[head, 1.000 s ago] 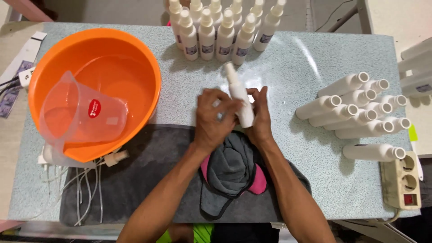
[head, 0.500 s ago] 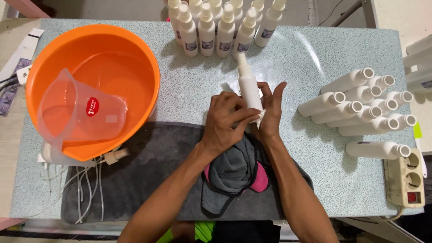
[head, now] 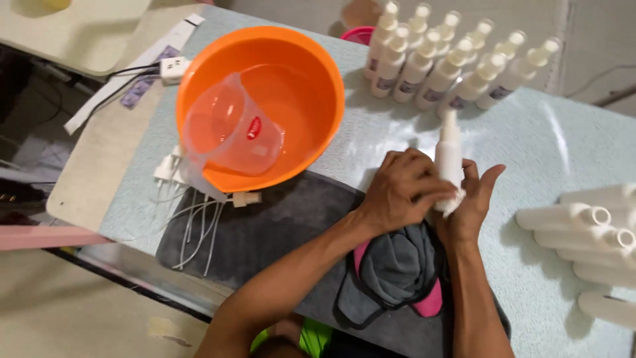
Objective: The person wipes the exterior of a white plastic spray bottle with a cloth, rotating it to clean different sides. The person then places the bottle among other similar bottles on the table.
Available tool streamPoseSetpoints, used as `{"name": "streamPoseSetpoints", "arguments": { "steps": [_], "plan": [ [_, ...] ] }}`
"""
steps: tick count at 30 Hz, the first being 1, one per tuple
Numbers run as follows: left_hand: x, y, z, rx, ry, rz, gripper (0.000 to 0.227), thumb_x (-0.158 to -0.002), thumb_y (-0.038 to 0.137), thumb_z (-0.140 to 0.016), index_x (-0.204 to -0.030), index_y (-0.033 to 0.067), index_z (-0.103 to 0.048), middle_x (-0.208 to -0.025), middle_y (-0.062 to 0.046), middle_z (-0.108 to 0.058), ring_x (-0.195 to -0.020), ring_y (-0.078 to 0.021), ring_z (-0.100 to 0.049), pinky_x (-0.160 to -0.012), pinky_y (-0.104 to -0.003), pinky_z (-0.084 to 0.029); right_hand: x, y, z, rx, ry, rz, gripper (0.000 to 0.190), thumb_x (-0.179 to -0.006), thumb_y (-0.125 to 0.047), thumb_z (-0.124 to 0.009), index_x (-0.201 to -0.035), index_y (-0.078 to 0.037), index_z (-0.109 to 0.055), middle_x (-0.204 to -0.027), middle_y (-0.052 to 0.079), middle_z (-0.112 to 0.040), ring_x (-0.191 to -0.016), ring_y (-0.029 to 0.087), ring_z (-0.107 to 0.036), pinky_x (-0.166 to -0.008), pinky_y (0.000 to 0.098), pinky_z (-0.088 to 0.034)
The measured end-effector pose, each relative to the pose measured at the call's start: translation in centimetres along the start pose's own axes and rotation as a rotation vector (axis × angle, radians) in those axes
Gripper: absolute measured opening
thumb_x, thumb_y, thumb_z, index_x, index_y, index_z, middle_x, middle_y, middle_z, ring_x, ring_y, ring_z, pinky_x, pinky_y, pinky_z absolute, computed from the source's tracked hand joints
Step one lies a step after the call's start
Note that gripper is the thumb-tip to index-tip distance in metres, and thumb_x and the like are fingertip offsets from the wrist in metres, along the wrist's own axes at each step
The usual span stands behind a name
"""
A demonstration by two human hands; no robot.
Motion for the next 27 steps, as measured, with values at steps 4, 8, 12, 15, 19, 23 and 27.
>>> {"name": "streamPoseSetpoints", "arguments": {
  "steps": [4, 8, 12, 15, 19, 23, 27],
  "plan": [
    [-0.5, -2.6, 2.6, -0.069, 0.088, 0.086, 0.005, -0.096, 0.032, -0.073, -0.098, 0.0276, -0.076, -0.09, 0.004, -0.061, -0.091, -0.0239, -0.064, -0.08, -0.039, -0.047, 2.1, 0.1, -3.7, 0.195, -0.066, -0.075, 0.075, -0.092, -0.081, -0.028, -0.105, -0.013, -0.056, -0.074, 0.008, -0.068, -0.06, 0.014, -0.068, -0.063, 0.0224, -0.059],
    [1.5, -0.5, -0.7, -0.018, 0.03, 0.024, 0.005, -0.097, 0.027, -0.07, -0.096, 0.0266, -0.075, -0.091, -0.001, -0.061, -0.095, -0.0291, -0.064, -0.082, -0.044, -0.048, 0.3, 0.3, 0.5, 0.081, 0.092, -0.031, 0.073, -0.089, -0.079, -0.039, -0.1, -0.009, -0.057, -0.079, 0.011, -0.069, -0.059, 0.016, -0.067, -0.062, 0.0248, -0.059],
    [0.7, 0.1, -1.1, -0.02, -0.065, -0.011, 0.004, -0.095, 0.029, -0.072, -0.094, 0.0256, -0.074, -0.086, 0.002, -0.059, -0.096, -0.0267, -0.065, -0.092, -0.049, -0.049, -0.6, 0.8, 2.3, 0.106, 0.071, -0.039, 0.076, -0.088, -0.082, -0.035, -0.108, -0.012, -0.06, -0.081, 0.011, -0.07, -0.058, 0.015, -0.067, -0.061, 0.0225, -0.058],
    [-0.8, -1.6, 1.8, 0.109, 0.046, 0.011, 0.004, -0.097, 0.027, -0.072, -0.095, 0.0268, -0.076, -0.087, 0.001, -0.063, -0.09, -0.0268, -0.068, -0.081, -0.041, -0.053, 0.6, 1.2, 0.0, 0.059, 0.042, -0.082, 0.075, -0.092, -0.077, -0.029, -0.107, -0.01, -0.059, -0.076, 0.004, -0.068, -0.059, 0.011, -0.068, -0.06, 0.0201, -0.057],
    [-0.8, -0.6, 1.7, -0.067, 0.021, 0.043, 0.006, -0.095, 0.026, -0.076, -0.098, 0.023, -0.078, -0.086, 0.001, -0.056, -0.093, -0.0262, -0.06, -0.087, -0.041, -0.046, 0.3, 1.5, -0.7, -0.032, -0.034, -0.058, 0.076, -0.093, -0.077, -0.032, -0.109, -0.008, -0.06, -0.074, 0.01, -0.07, -0.058, 0.017, -0.071, -0.057, 0.0249, -0.06],
    [0.6, 2.1, -2.8, -0.042, -0.136, -0.082, 0.006, -0.094, 0.023, -0.077, -0.099, 0.021, -0.078, -0.084, -0.001, -0.055, -0.087, -0.0275, -0.062, -0.088, -0.044, -0.045, -1.7, 1.0, 1.5, -0.225, -0.115, 0.034, 0.07, -0.096, -0.073, -0.039, -0.107, -0.006, -0.061, -0.077, 0.016, -0.072, -0.061, 0.022, -0.071, -0.062, 0.0334, -0.062],
    [-1.4, 0.6, 0.0, -0.051, -0.102, -0.072, 0.006, -0.092, 0.012, -0.079, -0.096, 0.017, -0.079, -0.088, -0.004, -0.06, -0.083, -0.0308, -0.063, -0.081, -0.046, -0.048, -1.1, 2.8, 1.1, -0.26, -0.067, -0.05, 0.063, -0.101, -0.067, -0.036, -0.11, -0.008, -0.057, -0.084, 0.012, -0.071, -0.068, 0.023, -0.074, -0.063, 0.0357, -0.064]
  ]
}}
Point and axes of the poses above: each hand's wrist, its own x-axis away from the middle knuckle, its own z-axis out of the back of the hand, y = z × x, the point moved 10 cm from there along -x, towards the middle knuckle
